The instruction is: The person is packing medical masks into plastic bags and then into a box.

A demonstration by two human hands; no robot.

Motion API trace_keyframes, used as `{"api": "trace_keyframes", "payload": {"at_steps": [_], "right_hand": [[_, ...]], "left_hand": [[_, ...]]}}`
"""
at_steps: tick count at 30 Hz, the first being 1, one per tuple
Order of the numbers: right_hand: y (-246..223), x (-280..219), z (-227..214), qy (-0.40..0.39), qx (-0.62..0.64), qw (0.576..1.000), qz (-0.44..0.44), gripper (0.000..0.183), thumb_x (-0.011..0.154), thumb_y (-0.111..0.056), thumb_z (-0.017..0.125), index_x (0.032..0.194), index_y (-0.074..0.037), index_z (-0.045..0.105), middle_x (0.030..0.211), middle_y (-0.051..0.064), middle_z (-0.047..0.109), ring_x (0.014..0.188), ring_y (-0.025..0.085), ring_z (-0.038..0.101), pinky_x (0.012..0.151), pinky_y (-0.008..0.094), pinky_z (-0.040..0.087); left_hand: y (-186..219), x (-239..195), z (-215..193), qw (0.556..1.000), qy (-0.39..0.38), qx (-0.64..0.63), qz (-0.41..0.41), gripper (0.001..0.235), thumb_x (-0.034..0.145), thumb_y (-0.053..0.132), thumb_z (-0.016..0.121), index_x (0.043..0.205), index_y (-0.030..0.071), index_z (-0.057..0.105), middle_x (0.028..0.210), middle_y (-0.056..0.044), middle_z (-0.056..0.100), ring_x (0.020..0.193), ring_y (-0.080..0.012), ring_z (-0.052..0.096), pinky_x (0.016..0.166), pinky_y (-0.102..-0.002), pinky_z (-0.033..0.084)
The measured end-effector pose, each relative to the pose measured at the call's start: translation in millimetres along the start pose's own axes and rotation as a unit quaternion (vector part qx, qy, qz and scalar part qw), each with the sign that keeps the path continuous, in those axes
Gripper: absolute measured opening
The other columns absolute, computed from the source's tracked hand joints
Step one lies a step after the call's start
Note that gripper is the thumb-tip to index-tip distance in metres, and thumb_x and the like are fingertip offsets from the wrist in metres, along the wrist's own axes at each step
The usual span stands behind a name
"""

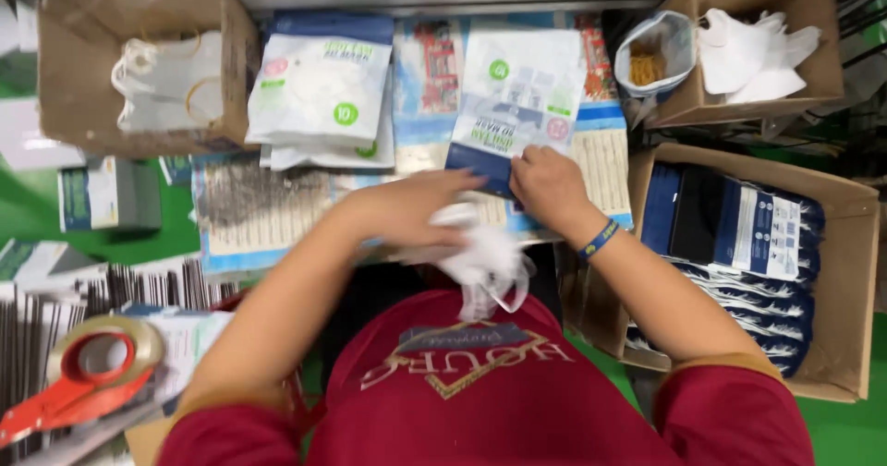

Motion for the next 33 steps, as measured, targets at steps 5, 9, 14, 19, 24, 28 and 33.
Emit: {"api": "trace_keyframes", "payload": {"at_steps": [5, 9, 14, 19, 24, 28, 33], "right_hand": [[28.5, 6.5, -1.4, 0.050, 0.029, 0.997, 0.046, 0.011, 0.085, -0.015, 0.075, 0.082, -0.008, 0.067, 0.084, 0.011, 0.063, 0.080, 0.032, 0.064, 0.070, 0.046, 0.052], [24.0, 19.2, -27.5, 0.106, 0.018, 0.989, 0.099, 0.016, 0.081, -0.011, 0.074, 0.095, -0.009, 0.066, 0.094, 0.011, 0.060, 0.088, 0.033, 0.063, 0.072, 0.046, 0.052], [-13.1, 55.9, -44.7, 0.021, -0.002, 0.999, 0.043, 0.038, 0.072, -0.008, 0.075, 0.109, -0.010, 0.066, 0.099, 0.013, 0.056, 0.092, 0.035, 0.060, 0.072, 0.047, 0.050], [-15.5, 53.0, -41.1, 0.016, -0.058, 0.998, 0.024, 0.047, 0.062, -0.007, 0.076, 0.108, -0.010, 0.066, 0.097, 0.013, 0.056, 0.091, 0.035, 0.061, 0.070, 0.046, 0.050], [-19.4, 45.3, -61.2, 0.090, 0.155, 0.984, 0.009, 0.028, 0.081, 0.004, 0.070, 0.104, -0.011, 0.077, 0.082, 0.010, 0.060, 0.072, 0.029, 0.062, 0.064, 0.039, 0.049], [-11.6, 45.2, -99.7, 0.124, 0.224, 0.965, 0.065, 0.027, 0.086, 0.010, 0.063, 0.099, -0.008, 0.079, 0.079, 0.010, 0.065, 0.069, 0.023, 0.063, 0.062, 0.033, 0.048], [-10.2, 37.4, -98.5, 0.009, 0.422, 0.884, 0.203, 0.024, 0.087, 0.002, 0.063, 0.103, -0.004, 0.080, 0.077, 0.016, 0.068, 0.069, 0.006, 0.056, 0.062, 0.028, 0.044]], "left_hand": [[-9.5, 69.2, 60.6, 0.992, -0.063, 0.080, -0.075, 0.081, 0.088, 0.060, 0.065, 0.141, 0.000, 0.054, 0.168, -0.025, 0.010, 0.156, -0.0408, 0.008, 0.123, -0.058, 0.013], [-4.0, 71.0, 67.2, 0.984, -0.097, 0.110, -0.104, 0.063, 0.087, 0.056, 0.064, 0.128, 0.009, 0.071, 0.172, -0.019, 0.009, 0.160, -0.0346, 0.003, 0.122, -0.066, 0.012], [2.1, 68.4, 61.7, 0.982, -0.093, 0.106, -0.124, 0.062, 0.086, 0.054, 0.065, 0.134, 0.015, 0.066, 0.168, -0.019, 0.012, 0.158, -0.0354, 0.003, 0.120, -0.069, 0.010], [-0.8, 68.7, 69.8, 0.986, -0.072, 0.100, -0.113, 0.057, 0.086, 0.052, 0.066, 0.134, 0.022, 0.067, 0.169, -0.020, 0.009, 0.158, -0.0359, 0.002, 0.119, -0.068, 0.011], [12.2, 57.6, 49.1, 0.992, -0.020, 0.109, -0.065, 0.050, 0.086, 0.047, 0.068, 0.131, 0.025, 0.073, 0.165, -0.027, 0.022, 0.149, -0.0426, 0.017, 0.112, -0.068, 0.016], [6.6, 19.7, 6.3, 0.989, 0.000, -0.148, -0.028, 0.051, 0.089, 0.050, 0.066, 0.122, 0.012, 0.074, 0.118, -0.021, 0.078, 0.105, -0.0321, 0.074, 0.096, -0.042, 0.057], [-9.8, -10.7, -42.0, 0.919, 0.174, -0.354, 0.008, 0.042, 0.090, 0.037, 0.073, 0.121, 0.009, 0.074, 0.105, -0.011, 0.080, 0.094, -0.0211, 0.072, 0.083, -0.034, 0.057]]}}
Point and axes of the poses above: each hand's wrist, its own x-axis towards the middle knuckle, its own z-axis out of the palm, y = z × x, the point moved 7 cm from there along x, towards the middle knuckle
